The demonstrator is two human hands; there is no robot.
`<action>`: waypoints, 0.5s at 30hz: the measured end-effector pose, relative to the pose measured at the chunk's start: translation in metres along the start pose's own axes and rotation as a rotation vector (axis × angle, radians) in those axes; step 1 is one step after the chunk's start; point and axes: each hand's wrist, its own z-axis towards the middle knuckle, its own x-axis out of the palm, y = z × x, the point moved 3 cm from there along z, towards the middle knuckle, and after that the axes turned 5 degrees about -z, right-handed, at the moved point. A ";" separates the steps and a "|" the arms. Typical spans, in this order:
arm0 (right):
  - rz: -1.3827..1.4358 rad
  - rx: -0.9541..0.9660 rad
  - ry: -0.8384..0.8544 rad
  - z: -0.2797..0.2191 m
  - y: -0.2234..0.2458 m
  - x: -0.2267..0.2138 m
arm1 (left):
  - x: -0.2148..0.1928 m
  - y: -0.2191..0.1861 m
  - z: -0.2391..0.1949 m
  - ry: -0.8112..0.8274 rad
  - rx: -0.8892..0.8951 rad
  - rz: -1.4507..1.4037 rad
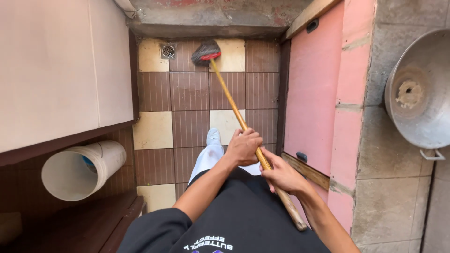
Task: Mopping the tiled floor in a kitchen area using a mop and water bucket.
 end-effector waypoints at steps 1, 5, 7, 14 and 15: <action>-0.030 0.006 0.039 -0.004 0.001 -0.004 | -0.002 -0.006 0.000 -0.025 -0.011 0.009; -0.118 0.110 0.108 -0.004 0.007 -0.004 | -0.001 -0.005 -0.015 -0.043 -0.123 0.020; -0.210 0.139 0.167 0.000 0.018 0.001 | -0.003 -0.001 -0.023 -0.066 -0.191 -0.006; -0.404 0.119 0.390 0.016 0.041 -0.003 | -0.004 -0.002 -0.036 -0.244 -0.392 -0.003; -0.469 0.106 0.425 0.017 0.044 -0.005 | -0.001 -0.004 -0.037 -0.257 -0.427 -0.018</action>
